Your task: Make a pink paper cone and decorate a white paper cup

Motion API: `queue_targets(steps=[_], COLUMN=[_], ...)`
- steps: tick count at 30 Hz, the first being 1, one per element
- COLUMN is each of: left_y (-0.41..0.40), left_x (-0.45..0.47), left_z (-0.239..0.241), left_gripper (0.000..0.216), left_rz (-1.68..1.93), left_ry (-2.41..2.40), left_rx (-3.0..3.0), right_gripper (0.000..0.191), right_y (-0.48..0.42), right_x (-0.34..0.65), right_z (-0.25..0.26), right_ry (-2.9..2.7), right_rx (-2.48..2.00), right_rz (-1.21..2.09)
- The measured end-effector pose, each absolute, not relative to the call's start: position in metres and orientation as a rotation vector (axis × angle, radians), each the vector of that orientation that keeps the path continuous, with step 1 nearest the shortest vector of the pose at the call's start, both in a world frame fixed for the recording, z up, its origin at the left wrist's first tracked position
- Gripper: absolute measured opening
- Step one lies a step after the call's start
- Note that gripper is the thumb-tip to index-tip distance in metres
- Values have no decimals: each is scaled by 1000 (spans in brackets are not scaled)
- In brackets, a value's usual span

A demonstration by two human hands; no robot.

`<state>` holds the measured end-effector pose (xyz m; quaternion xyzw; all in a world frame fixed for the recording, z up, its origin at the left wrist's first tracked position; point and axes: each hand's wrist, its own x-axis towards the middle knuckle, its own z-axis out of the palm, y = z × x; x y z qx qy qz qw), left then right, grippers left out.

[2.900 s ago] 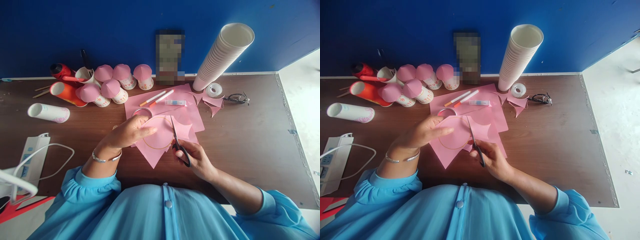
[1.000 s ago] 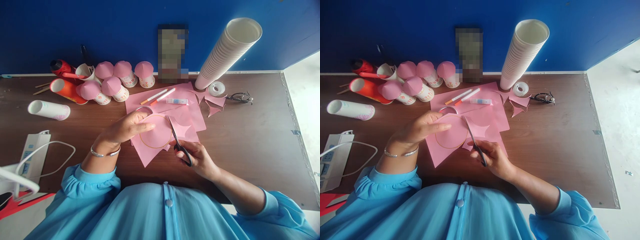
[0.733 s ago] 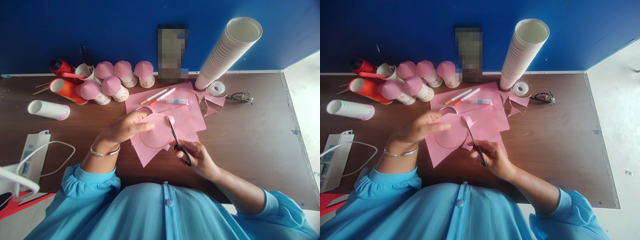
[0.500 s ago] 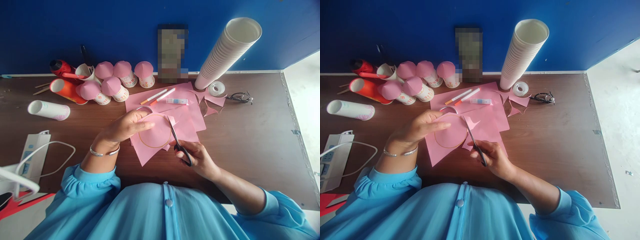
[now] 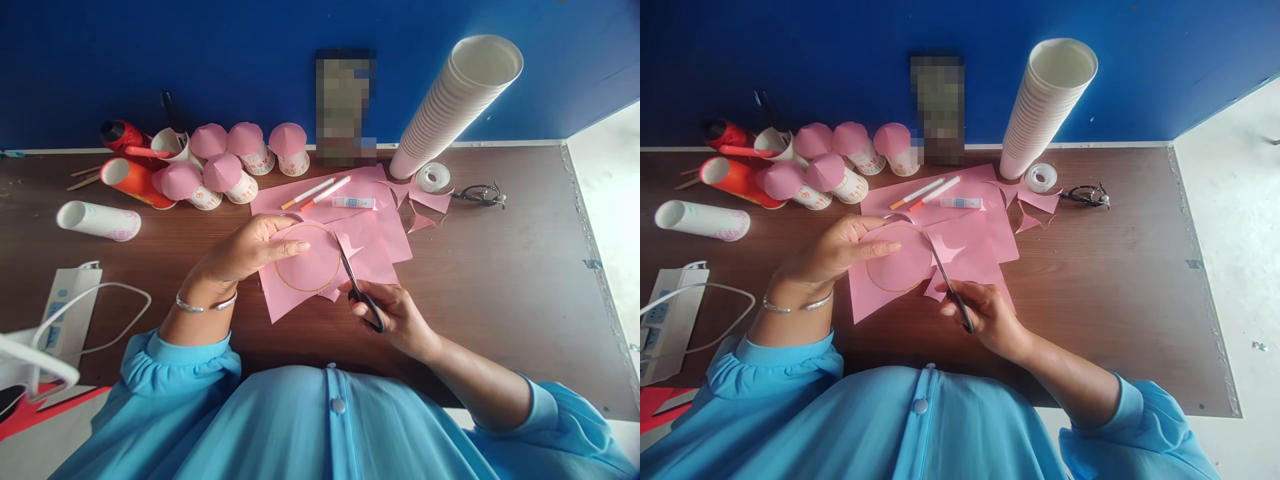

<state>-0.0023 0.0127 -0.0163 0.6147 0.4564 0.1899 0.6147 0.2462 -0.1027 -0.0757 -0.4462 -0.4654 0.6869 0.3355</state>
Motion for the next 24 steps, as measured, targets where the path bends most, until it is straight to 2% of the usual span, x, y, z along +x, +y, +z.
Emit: queue_targets(steps=[4, 13, 20, 24], left_y=[15, 16, 19, 18], left_x=[-5, -9, -11, -12], left_z=[-18, -15, -17, -16], left_gripper=[39, 35, 41, 44], left_rz=[453, 441, 459, 488], left_ry=[1051, 1121, 1135, 1183], left_rx=[1432, 1500, 1528, 1526], right_gripper=[45, 42, 35, 38], right_y=[-103, -102, -102, -101], right_x=[246, 247, 248, 248], right_z=[-75, -74, -73, -73], right_ry=[-1204, -1286, -1315, -1296], right_rx=[-1176, -1200, -1193, -1194], right_rz=[1816, 1779, 1772, 1792])
